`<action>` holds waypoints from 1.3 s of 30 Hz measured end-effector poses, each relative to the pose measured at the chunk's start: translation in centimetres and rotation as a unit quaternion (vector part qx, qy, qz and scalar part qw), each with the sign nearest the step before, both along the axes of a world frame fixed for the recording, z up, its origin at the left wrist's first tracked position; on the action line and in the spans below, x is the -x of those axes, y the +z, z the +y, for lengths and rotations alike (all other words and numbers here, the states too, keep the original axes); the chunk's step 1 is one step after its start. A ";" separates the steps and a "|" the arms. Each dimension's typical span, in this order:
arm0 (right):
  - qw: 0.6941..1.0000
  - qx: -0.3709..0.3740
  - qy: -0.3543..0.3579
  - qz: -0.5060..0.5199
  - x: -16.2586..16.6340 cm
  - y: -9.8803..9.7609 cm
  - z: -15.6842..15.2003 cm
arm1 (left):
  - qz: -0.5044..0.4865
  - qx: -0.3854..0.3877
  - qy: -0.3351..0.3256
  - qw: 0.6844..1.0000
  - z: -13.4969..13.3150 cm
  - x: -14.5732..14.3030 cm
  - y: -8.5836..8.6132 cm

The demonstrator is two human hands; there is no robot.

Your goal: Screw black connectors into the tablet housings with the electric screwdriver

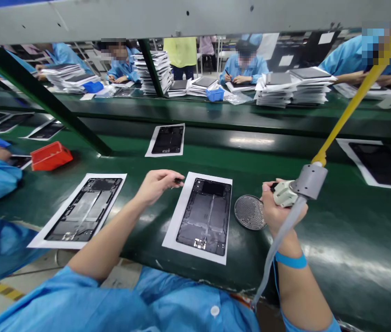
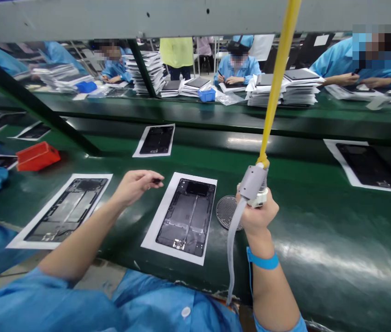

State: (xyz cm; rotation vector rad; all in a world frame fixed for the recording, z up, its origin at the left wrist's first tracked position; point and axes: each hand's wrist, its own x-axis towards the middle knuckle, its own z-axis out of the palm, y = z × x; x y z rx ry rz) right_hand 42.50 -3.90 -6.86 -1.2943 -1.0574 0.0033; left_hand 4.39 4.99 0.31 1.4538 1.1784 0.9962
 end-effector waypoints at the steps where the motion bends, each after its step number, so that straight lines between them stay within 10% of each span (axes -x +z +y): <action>1: 1.000 0.002 -0.002 -0.001 0.0 0.0 0.0 | -0.006 0.001 -0.028 1.000 0.4 -1.4 -0.3; 17: 0.999 0.024 -0.015 -0.040 -0.4 -0.2 0.4 | 0.140 0.000 -0.226 0.964 5.7 -16.3 -4.9; 25: 0.999 0.013 0.009 -0.041 0.0 0.2 0.3 | 0.053 0.022 -0.231 0.971 5.1 -15.6 -4.7; 31: 0.999 0.008 0.007 -0.045 0.3 0.4 0.2 | -0.023 0.178 -0.238 0.955 5.4 -14.0 -5.2; 39: 0.998 0.017 0.003 -0.053 0.1 0.7 0.0 | -0.001 0.135 -0.204 0.970 5.2 -13.9 -5.1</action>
